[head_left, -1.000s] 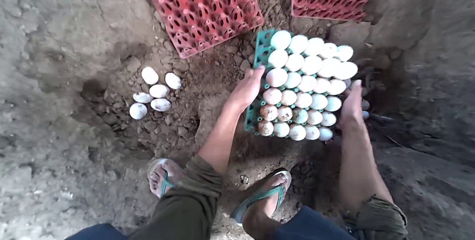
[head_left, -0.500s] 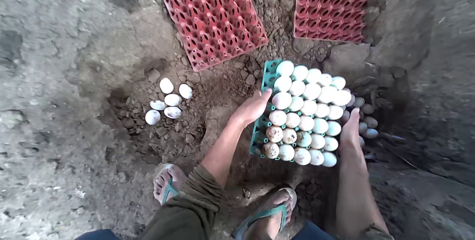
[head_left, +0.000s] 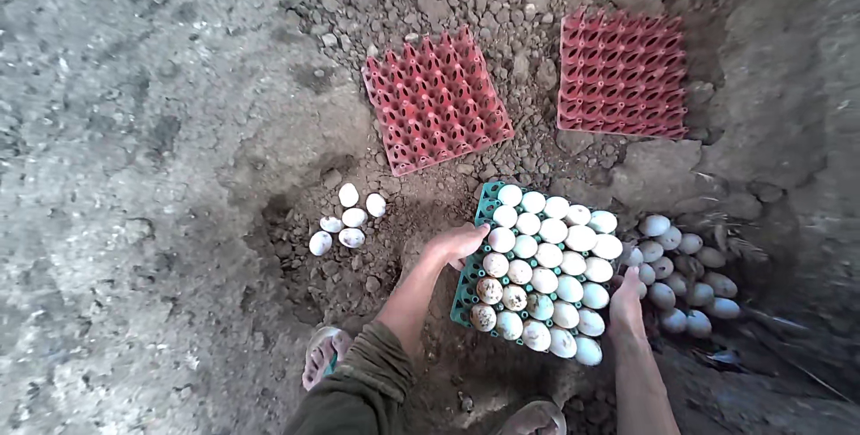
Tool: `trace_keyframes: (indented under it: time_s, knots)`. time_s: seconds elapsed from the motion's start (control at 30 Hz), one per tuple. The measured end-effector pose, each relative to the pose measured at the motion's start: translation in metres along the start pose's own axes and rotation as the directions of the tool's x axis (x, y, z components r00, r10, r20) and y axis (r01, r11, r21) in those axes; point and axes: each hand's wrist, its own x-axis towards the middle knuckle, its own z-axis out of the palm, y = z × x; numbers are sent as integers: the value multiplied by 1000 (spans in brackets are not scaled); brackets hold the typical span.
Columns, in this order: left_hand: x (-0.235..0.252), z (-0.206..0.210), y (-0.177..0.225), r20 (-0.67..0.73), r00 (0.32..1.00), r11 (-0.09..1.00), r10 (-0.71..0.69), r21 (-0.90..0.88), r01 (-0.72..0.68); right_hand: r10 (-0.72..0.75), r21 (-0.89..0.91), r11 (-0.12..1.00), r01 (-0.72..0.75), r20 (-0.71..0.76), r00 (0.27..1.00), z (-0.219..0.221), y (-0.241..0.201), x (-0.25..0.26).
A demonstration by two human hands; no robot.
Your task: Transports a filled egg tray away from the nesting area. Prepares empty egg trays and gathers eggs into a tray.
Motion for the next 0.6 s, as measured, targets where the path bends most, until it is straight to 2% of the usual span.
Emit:
trace_keyframes:
  time_s: [0.07, 0.1, 0.13, 0.17, 0.23, 0.27, 0.3, 0.33, 0.4, 0.47, 0.6]
  knots:
    - [1, -18, 1, -57, 998, 1000, -13, -21, 12, 13, -31, 999, -12, 5, 1000, -1, 1, 1]
    - [5, -30, -1, -138, 990, 999, 18, -32, -22, 10, -37, 999, -9, 12, 1000, -2, 0, 1]
    - [13, -44, -5, -293, 953, 997, 72, -9, -78, 3, -40, 999, -2, 24, 1000, -3, 1, 3]
    - [18, -60, -8, -477, 870, 991, 128, 38, -126, -6, -56, 998, 8, 41, 999, -5, 3, 5]
    - [20, -95, -4, -759, 642, 988, 112, 14, -157, -14, -156, 988, 19, 31, 999, -8, 3, 6]
    - [26, -112, -5, -830, 555, 987, 57, -37, -156, -16, -216, 976, 19, 15, 1000, -11, 3, 6]
    - [34, -125, -6, -863, 504, 985, -4, -91, -148, -25, -267, 963, 24, -2, 1000, -15, 4, 7]
    - [42, -135, -8, -871, 489, 981, -48, -133, -141, -47, -295, 955, 40, -17, 999, -19, 5, 8]
    - [55, -145, -12, -846, 529, 979, -67, -157, -128, -109, -278, 956, 93, -43, 993, -28, 2, 7]
    - [64, -144, -10, -820, 569, 974, -61, -173, -145, -175, -188, 970, 154, -101, 979, -38, -6, 4]
    - [68, -137, 6, -807, 582, 933, -96, -277, -231, -319, -10, 946, 325, -224, 921, -53, -20, -1]
